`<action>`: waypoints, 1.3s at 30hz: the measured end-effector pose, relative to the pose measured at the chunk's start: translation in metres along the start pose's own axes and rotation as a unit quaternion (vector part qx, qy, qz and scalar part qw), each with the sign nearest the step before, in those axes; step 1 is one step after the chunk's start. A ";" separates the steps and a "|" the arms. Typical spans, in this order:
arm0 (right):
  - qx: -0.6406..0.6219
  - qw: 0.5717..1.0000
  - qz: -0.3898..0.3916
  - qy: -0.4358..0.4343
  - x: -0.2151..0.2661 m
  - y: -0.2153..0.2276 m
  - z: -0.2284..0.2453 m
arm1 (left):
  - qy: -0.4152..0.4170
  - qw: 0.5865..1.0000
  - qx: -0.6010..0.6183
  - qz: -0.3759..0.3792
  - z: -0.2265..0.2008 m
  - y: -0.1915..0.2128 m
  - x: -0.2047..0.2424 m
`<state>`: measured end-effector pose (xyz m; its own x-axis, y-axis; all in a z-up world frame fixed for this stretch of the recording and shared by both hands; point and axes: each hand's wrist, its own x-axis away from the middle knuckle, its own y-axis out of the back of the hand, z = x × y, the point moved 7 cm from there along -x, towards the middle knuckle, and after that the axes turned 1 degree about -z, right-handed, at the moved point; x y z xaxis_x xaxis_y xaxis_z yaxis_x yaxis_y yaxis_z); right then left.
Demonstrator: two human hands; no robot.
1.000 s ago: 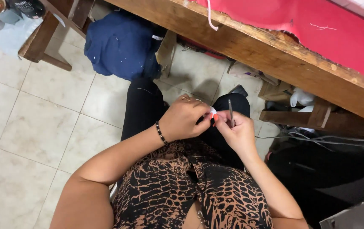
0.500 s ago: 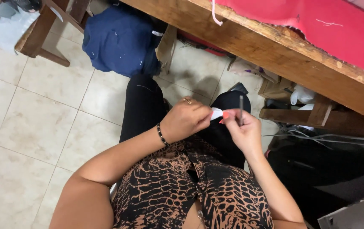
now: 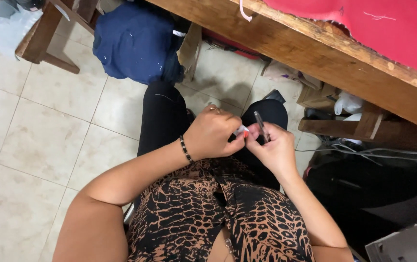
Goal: The person is manually turning fabric tubes and preparing small decorative bows at a sewing workstation.
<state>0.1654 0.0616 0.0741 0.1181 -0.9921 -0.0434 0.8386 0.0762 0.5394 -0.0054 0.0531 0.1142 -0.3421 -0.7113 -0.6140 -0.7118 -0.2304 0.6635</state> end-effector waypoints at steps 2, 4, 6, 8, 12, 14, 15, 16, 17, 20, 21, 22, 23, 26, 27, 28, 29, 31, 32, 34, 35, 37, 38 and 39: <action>0.009 1.000 0.012 0.012 0.000 -0.002 0.006 | -0.017 0.999 -0.030 0.034 0.001 -0.010 0.000; 0.011 1.000 0.016 0.012 0.000 -0.002 0.007 | -0.040 0.997 -0.047 0.041 -0.001 -0.014 0.001; 0.013 1.000 0.021 0.010 -0.001 -0.002 0.003 | -0.063 0.995 -0.064 0.048 -0.003 -0.018 0.001; 0.011 0.998 0.047 -0.037 -0.001 -0.005 -0.013 | -0.079 0.994 -0.071 0.039 -0.004 -0.019 -0.001; 0.000 0.998 0.042 -0.039 0.005 0.001 -0.017 | 0.101 0.976 0.142 0.133 0.021 -0.023 0.005; -0.011 0.999 0.028 -0.024 0.005 0.005 -0.009 | 0.187 0.944 0.237 0.137 0.027 -0.025 0.012; -0.011 0.999 0.028 -0.024 0.005 0.007 -0.007 | 0.187 0.944 0.237 0.137 0.026 -0.022 0.011; -0.014 1.000 0.013 -0.016 0.004 0.012 -0.003 | 0.186 0.943 0.240 0.132 0.025 -0.019 0.010; -0.018 1.000 -0.002 -0.008 0.002 0.017 0.000 | 0.185 0.943 0.244 0.128 0.023 -0.016 0.009; 0.000 1.000 0.009 0.008 0.003 0.025 0.019 | 0.092 0.975 0.153 0.132 0.012 -0.015 0.012; 0.001 1.000 0.009 0.003 0.004 0.022 0.012 | 0.093 0.974 0.156 0.135 0.012 -0.023 0.017; 0.004 1.000 0.011 0.014 0.003 0.018 0.007 | 0.045 0.989 0.077 0.119 0.010 -0.027 0.019; 0.008 1.000 0.014 0.024 0.002 0.015 0.003 | -0.003 0.995 -0.002 0.101 0.007 -0.031 0.021; 0.041 0.998 -0.010 0.039 0.001 0.014 0.002 | 0.032 0.996 -0.004 0.086 0.004 -0.013 0.008; 0.041 0.998 -0.009 0.040 0.002 0.011 -0.001 | 0.033 0.996 -0.005 0.085 0.001 -0.014 0.007; 0.014 0.999 -0.025 0.034 0.005 0.010 -0.004 | 0.073 0.994 0.012 0.082 0.003 -0.014 0.007; -0.013 0.999 -0.041 0.028 0.007 0.009 -0.008 | 0.112 0.990 0.029 0.078 0.005 -0.015 0.007; -0.027 0.998 -0.043 0.028 0.008 0.005 -0.002 | 0.136 0.986 0.036 0.090 0.008 -0.020 0.008; -0.041 0.998 -0.049 0.026 0.010 0.004 0.000 | 0.156 0.981 0.044 0.105 0.010 -0.023 0.008; -0.016 0.997 -0.060 0.048 0.008 0.006 -0.006 | 0.131 0.985 0.054 0.097 0.012 -0.033 0.014; 0.009 0.995 -0.070 0.071 0.008 0.008 -0.008 | 0.106 0.988 0.063 0.089 0.012 -0.037 0.016; 0.024 0.995 -0.067 0.074 0.008 0.006 -0.016 | 0.094 0.990 0.061 0.089 0.012 -0.040 0.018; 0.038 0.994 -0.062 0.078 0.008 0.004 -0.019 | 0.084 0.991 0.056 0.087 0.012 -0.041 0.019; 0.038 0.994 -0.062 0.078 0.007 0.009 -0.010 | 0.084 0.991 0.057 0.088 0.012 -0.038 0.021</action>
<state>0.1792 0.0560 0.0698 0.1022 -0.9654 -0.2399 0.8103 -0.0591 0.5831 0.0072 0.0550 0.0713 -0.3661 -0.8370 -0.4068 -0.7181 -0.0240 0.6956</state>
